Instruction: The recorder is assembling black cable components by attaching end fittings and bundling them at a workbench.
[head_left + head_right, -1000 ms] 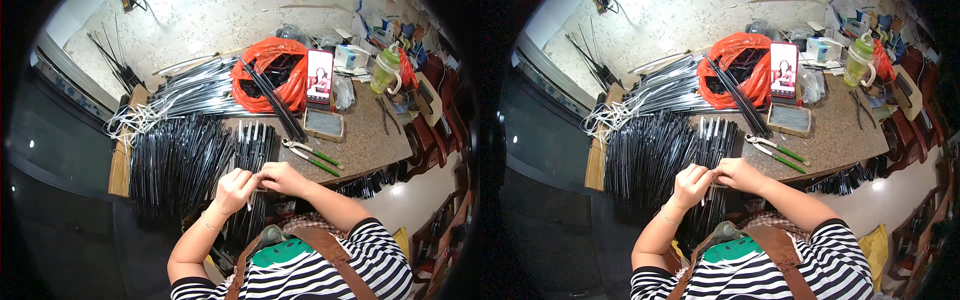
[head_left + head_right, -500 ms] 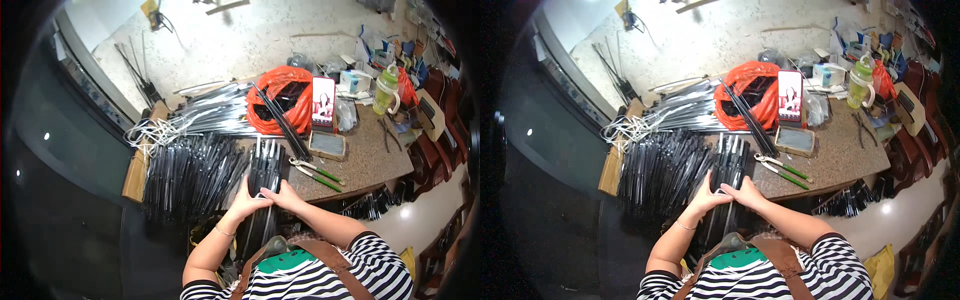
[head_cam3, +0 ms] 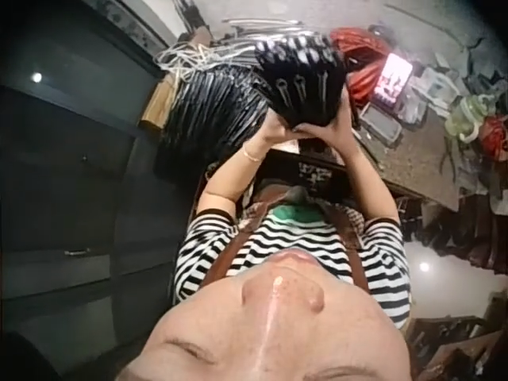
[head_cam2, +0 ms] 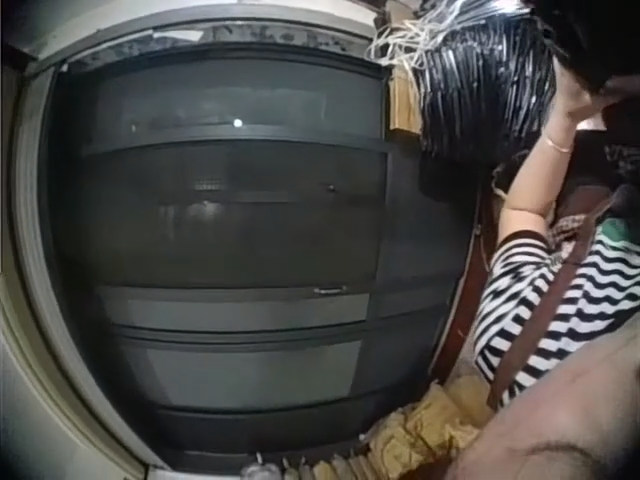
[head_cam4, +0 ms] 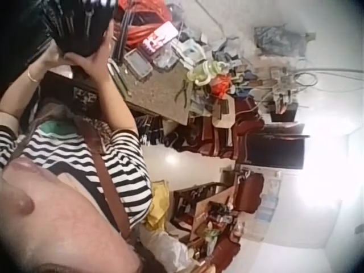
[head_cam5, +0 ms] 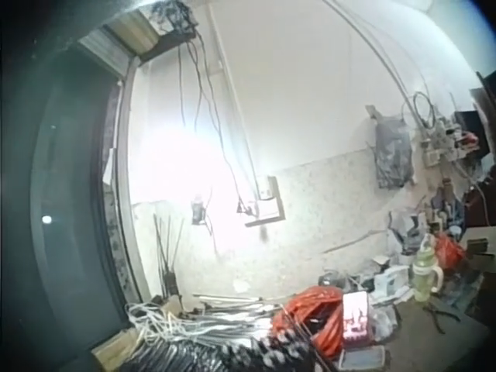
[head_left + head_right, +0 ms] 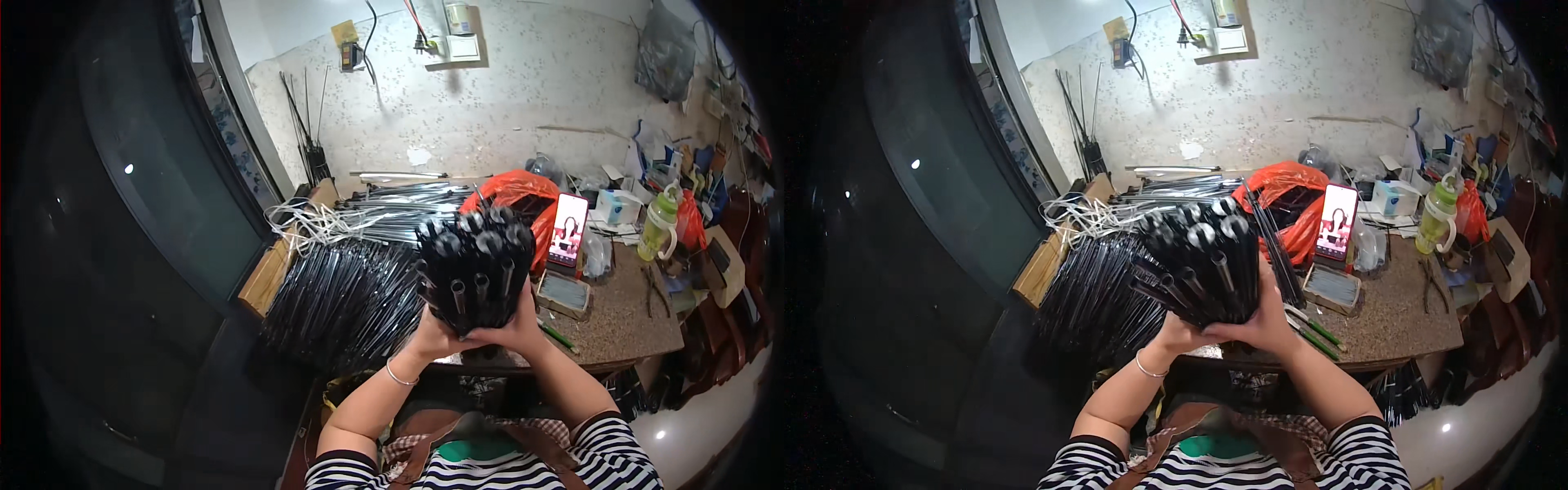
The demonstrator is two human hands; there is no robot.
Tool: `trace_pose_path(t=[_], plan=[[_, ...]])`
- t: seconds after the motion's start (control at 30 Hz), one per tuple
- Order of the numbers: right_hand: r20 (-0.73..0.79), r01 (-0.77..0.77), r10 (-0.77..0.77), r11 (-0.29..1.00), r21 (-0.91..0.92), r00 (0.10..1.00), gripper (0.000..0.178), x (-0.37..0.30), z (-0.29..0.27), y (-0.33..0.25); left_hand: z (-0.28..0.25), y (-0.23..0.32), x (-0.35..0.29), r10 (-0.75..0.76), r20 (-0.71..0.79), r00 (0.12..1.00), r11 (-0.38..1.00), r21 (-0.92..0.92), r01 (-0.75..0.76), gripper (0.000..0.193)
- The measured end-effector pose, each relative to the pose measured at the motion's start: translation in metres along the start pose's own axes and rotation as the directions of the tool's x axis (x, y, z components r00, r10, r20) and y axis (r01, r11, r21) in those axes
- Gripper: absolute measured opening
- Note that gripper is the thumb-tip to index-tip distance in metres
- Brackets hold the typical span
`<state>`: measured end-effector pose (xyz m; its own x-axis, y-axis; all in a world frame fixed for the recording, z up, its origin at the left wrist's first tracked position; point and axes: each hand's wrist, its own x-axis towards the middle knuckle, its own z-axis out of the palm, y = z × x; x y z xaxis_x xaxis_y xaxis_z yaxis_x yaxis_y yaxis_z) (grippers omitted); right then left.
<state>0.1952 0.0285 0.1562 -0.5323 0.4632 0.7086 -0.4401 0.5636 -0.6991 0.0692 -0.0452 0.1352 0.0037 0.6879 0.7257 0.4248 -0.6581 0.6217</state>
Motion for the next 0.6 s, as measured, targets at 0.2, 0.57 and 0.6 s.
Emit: trace_pose_path(t=[0.2, 0.57, 0.6], plan=[[0.035, -0.100, 0.098, 0.991, 0.090, 0.995, 0.090, -0.032, -0.007, -0.004, 0.007, -0.017, -0.017, 0.167, 0.161, 0.973, 0.935, 0.288, -0.209, 0.093], [-0.048, -0.038, 0.039, 0.999, 0.033, 0.998, 0.090, -0.066, -0.020, -0.012, 0.052, 0.006, -0.027, -0.021, -0.163, 0.986, 0.912, -0.408, -0.048, 0.082], [-0.044, 0.021, -0.018, 0.998, 0.060, 0.999, 0.088, -0.070, -0.022, -0.011, 0.055, 0.012, -0.023, -0.017, -0.151, 0.988, 0.908, -0.415, -0.048, 0.082]])
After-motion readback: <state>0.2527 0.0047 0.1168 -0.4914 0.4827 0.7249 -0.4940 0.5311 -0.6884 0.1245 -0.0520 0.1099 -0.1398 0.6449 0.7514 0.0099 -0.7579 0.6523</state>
